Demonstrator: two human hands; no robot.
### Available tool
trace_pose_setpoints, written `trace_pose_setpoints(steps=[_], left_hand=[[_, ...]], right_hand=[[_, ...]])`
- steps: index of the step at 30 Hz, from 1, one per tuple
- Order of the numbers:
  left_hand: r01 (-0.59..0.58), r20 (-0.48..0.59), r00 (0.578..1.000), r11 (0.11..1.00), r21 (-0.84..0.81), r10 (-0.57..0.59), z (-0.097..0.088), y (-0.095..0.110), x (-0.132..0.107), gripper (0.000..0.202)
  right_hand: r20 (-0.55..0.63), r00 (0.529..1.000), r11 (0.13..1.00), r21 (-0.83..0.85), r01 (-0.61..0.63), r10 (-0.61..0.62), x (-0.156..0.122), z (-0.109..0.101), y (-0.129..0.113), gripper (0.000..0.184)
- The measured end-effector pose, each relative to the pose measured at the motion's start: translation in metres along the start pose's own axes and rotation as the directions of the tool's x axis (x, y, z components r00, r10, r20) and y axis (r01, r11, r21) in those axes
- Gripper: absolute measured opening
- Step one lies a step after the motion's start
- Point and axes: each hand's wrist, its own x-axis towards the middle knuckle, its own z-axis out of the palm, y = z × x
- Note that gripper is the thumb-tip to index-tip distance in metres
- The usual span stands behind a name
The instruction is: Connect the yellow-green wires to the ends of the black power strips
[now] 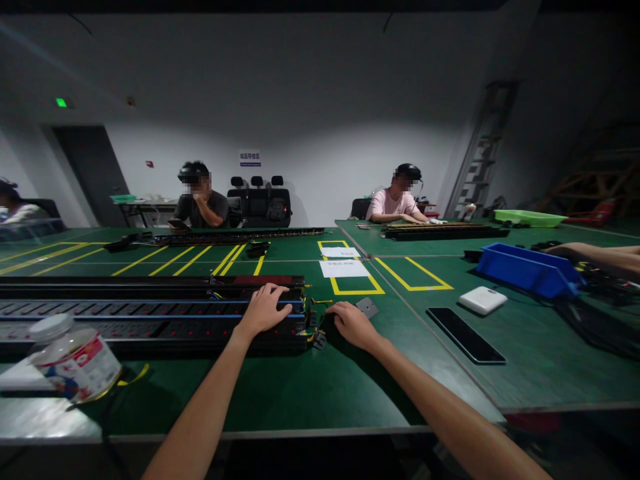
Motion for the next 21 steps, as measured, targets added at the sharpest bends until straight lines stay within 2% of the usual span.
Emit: trace_pose_setpoints(steps=[2,5,7,9,11,14,21], left_hand=[[-0.008,-0.009,1.0,1.0,0.003,0.008,0.001,-0.001,0.0,0.046],[-0.018,-0.02,1.0,1.0,0.01,0.018,0.002,-0.002,0.0,0.044],[-0.021,-0.026,0.999,1.0,0.009,0.022,0.002,-0.002,0.0,0.045],[-0.023,-0.03,0.999,1.0,0.009,0.023,0.003,-0.003,0.0,0.045],[-0.019,-0.032,0.999,1.0,0.01,0.019,0.003,-0.003,0.001,0.045],[-0.016,-0.028,0.999,1.0,0.01,0.017,0.003,-0.002,0.0,0.044],[-0.012,-0.03,0.999,1.0,-0.001,0.012,0.002,-0.001,0.0,0.043]], right_hand=[[-0.078,0.992,0.991,-0.081,-0.104,0.098,0.001,-0.007,0.0,0.037],[-0.212,0.937,0.916,-0.236,-0.324,0.277,0.0,-0.022,0.005,0.033],[-0.246,0.89,0.834,-0.322,-0.448,0.383,-0.003,-0.031,0.012,0.042],[-0.217,0.859,0.776,-0.368,-0.512,0.464,-0.007,-0.038,0.019,0.052],[-0.156,0.846,0.757,-0.385,-0.528,0.51,-0.01,-0.042,0.025,0.054],[-0.096,0.851,0.767,-0.39,-0.51,0.517,-0.012,-0.046,0.03,0.047],[-0.153,0.864,0.784,-0.367,-0.5,0.48,-0.011,-0.043,0.034,0.04]])
